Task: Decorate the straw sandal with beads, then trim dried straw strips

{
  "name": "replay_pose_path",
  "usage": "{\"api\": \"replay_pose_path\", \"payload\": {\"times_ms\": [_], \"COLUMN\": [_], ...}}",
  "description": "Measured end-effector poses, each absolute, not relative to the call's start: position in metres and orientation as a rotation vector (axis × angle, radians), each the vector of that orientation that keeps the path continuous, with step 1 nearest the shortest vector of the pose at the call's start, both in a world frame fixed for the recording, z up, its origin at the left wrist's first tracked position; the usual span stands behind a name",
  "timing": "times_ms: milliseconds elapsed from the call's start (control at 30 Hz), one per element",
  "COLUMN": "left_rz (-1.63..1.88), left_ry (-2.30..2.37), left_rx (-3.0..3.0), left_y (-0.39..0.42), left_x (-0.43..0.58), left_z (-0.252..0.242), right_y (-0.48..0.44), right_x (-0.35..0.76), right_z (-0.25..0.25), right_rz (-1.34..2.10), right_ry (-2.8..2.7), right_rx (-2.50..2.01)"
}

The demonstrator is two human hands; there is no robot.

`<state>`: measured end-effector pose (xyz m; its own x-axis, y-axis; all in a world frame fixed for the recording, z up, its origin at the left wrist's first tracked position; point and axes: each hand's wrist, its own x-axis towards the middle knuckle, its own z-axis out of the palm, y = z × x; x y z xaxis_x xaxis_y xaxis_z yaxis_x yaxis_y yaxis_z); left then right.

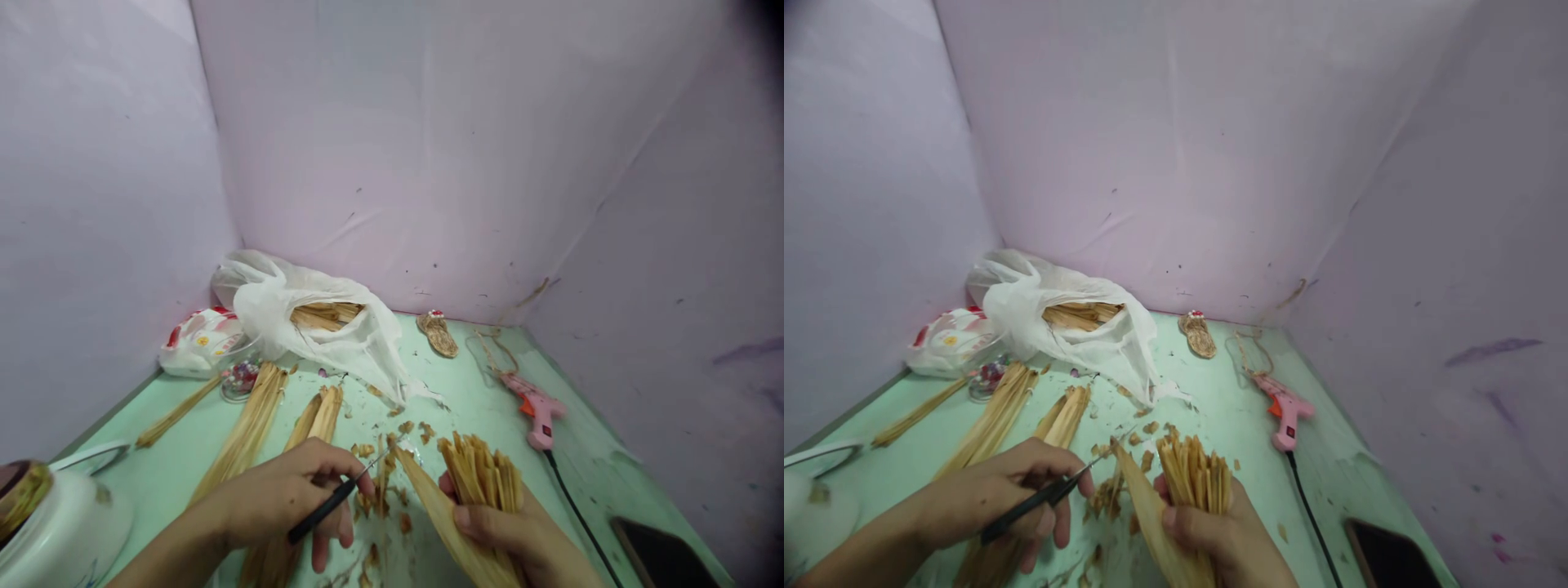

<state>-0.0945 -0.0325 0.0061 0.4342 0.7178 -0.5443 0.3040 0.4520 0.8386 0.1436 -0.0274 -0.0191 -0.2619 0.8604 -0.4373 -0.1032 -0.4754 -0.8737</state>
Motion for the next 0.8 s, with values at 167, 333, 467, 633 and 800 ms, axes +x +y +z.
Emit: {"api": "replay_pose_path", "payload": {"times_ms": [167,333,467,633,800], "left_rz": [0.320,0.329,0.384,0.359,0.367], "left_ry": [1.140,1.115,1.120,1.173,1.137], "left_rx": [1.129,1.138,1.139,1.191,1.201], "left_y": [-0.0320,-0.0322,-0.0325,-0.0334,-0.0344], "left_x": [-0.0977,-0.0995,-0.0963,-0.0919,-0.0910], "left_z": [-0.0010,-0.0015,0.0048,0.0032,-0.0027], "right_y": [-0.0267,-0.0260,-0.0255,-0.0250,-0.0270], "right_x": [0.1434,0.1442,0.1443,0.1440,0.1415], "right_z": [-0.0164,-0.0175,-0.0179,-0.0193,-0.0206], "right_rz": [1.847,1.856,1.828,1.830,1.857], "right_ry": [-0.975,-1.000,-1.011,-1.040,-0.982], "right_rx": [-1.271,-1.261,-1.251,-1.216,-1.230]}}
